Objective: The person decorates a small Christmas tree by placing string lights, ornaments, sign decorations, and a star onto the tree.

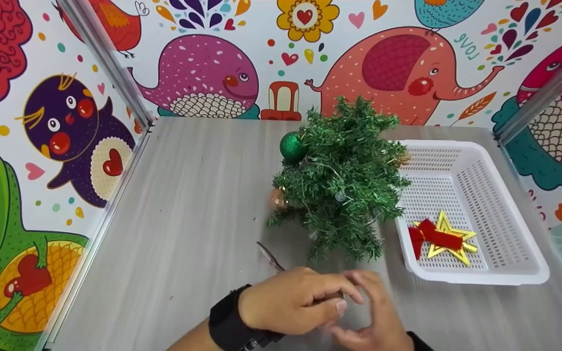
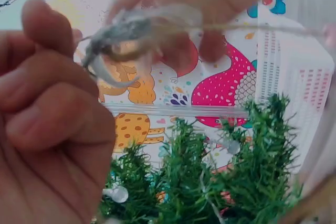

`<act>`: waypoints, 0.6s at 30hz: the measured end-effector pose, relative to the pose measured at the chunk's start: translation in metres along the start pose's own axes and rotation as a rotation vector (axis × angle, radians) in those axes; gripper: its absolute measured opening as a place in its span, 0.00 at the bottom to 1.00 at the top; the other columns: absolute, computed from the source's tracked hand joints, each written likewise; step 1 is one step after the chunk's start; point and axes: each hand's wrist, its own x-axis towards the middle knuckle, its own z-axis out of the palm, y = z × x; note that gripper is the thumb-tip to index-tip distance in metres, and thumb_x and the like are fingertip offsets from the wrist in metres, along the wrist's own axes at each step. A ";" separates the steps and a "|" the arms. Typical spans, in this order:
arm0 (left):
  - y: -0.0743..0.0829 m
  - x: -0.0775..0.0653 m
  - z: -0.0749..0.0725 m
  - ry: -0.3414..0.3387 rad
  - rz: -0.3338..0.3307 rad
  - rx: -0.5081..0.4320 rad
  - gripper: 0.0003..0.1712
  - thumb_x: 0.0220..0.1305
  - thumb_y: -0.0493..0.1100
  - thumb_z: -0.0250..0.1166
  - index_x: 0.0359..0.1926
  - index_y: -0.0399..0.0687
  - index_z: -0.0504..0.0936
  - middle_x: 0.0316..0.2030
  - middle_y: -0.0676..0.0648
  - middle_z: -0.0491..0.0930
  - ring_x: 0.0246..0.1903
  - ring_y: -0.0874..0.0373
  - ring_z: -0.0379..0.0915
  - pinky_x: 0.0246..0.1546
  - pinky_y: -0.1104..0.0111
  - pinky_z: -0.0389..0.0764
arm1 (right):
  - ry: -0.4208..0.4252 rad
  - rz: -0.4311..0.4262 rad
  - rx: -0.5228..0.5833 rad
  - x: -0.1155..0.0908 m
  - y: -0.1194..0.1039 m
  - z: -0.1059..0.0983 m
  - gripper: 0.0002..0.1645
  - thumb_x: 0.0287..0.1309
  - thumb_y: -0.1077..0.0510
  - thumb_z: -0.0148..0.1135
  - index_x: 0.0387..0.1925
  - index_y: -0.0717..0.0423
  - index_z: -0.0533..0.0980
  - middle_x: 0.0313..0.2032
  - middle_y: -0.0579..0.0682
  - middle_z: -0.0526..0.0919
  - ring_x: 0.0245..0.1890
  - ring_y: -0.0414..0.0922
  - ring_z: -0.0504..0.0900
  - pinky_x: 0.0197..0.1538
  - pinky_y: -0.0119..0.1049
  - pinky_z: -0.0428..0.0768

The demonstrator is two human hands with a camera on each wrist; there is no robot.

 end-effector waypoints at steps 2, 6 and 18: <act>0.000 -0.001 0.001 0.012 0.012 0.007 0.16 0.82 0.37 0.50 0.60 0.43 0.81 0.23 0.50 0.78 0.23 0.77 0.66 0.29 0.83 0.72 | -0.066 0.153 0.155 -0.011 -0.002 0.003 0.28 0.64 0.62 0.74 0.61 0.69 0.74 0.53 0.57 0.83 0.51 0.42 0.81 0.59 0.26 0.77; -0.003 -0.004 0.001 0.060 -0.002 -0.048 0.15 0.82 0.36 0.51 0.59 0.41 0.80 0.25 0.47 0.80 0.23 0.74 0.68 0.28 0.81 0.74 | -0.077 0.338 0.417 -0.018 0.000 0.000 0.32 0.46 0.88 0.62 0.52 0.65 0.80 0.37 0.56 0.86 0.34 0.45 0.84 0.42 0.30 0.84; -0.020 -0.006 -0.010 0.344 -0.026 0.212 0.02 0.73 0.35 0.68 0.44 0.41 0.86 0.31 0.49 0.83 0.28 0.70 0.69 0.30 0.81 0.73 | -0.016 0.375 0.497 0.023 0.028 -0.060 0.31 0.45 0.93 0.50 0.48 0.72 0.81 0.31 0.51 0.83 0.18 0.43 0.70 0.16 0.32 0.69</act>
